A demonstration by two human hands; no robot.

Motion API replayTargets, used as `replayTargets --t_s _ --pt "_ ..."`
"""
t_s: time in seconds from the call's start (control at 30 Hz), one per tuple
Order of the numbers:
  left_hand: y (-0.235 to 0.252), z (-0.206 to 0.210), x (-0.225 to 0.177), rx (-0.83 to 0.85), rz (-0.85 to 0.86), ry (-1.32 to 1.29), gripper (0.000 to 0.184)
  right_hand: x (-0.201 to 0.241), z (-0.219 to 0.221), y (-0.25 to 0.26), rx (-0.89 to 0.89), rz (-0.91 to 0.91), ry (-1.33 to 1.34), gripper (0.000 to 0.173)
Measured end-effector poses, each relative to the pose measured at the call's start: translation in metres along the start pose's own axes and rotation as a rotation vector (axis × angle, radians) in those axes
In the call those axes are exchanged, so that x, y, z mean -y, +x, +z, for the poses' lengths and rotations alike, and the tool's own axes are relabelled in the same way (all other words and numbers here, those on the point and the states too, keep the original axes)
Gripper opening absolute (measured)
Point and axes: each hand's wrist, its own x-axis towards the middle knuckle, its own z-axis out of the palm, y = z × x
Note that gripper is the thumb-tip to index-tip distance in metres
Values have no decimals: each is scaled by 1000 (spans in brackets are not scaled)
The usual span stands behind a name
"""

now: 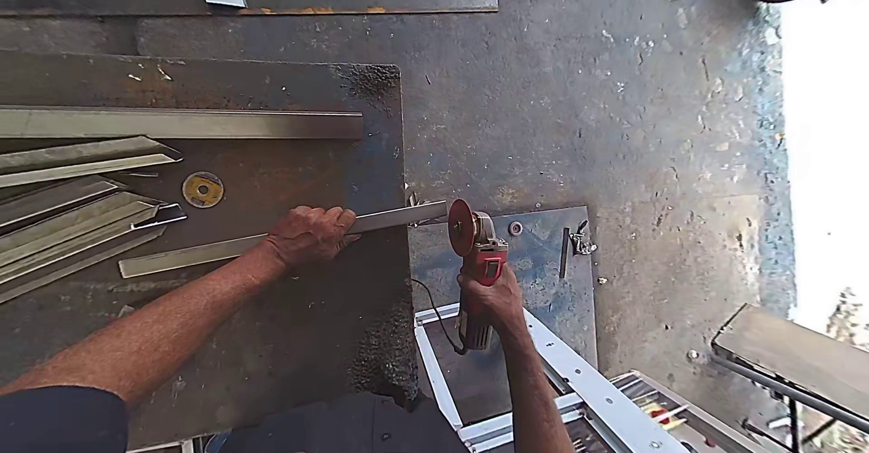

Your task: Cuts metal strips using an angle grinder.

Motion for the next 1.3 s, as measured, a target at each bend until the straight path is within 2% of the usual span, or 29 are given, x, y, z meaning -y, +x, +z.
replayTargets --t_s 0.17,0.27,0.33,0.43,0.6,0.67,0.73,0.8,0.9,1.07,1.13,1.3 --pt "-4 4 -9 -32 -26 54 54 -21 0 -37 -50 72 186 64" --pt "-14 8 -21 -84 -162 45 75 -38 -3 -64 -59 120 213 66" --pt "-26 13 -33 -66 -270 -4 81 -54 -7 -85 -71 139 224 67" --pt "-50 13 -44 13 -360 -42 71 -80 -15 -121 -100 164 241 68" --pt "-57 -3 -52 92 -412 -116 52 -130 -31 -187 -118 132 261 67" --pt "-58 -4 -52 94 -419 -103 53 -152 -32 -202 -74 81 313 65" --pt "-56 -6 -57 144 -423 -111 56 -167 -36 -217 -83 81 409 54" --pt "-58 -14 -64 173 -416 -111 56 -156 -44 -232 -66 135 450 46" --pt "-86 -33 -63 134 -405 -93 55 -169 -49 -239 -52 80 389 52" --pt "-160 -76 -14 47 -443 -64 55 -156 -55 -244 -132 47 331 59" --pt "-193 -95 16 31 -480 -44 54 -146 -55 -245 -172 31 333 55" --pt "-272 -139 105 84 -590 52 54 -111 -43 -242 -214 44 297 65"
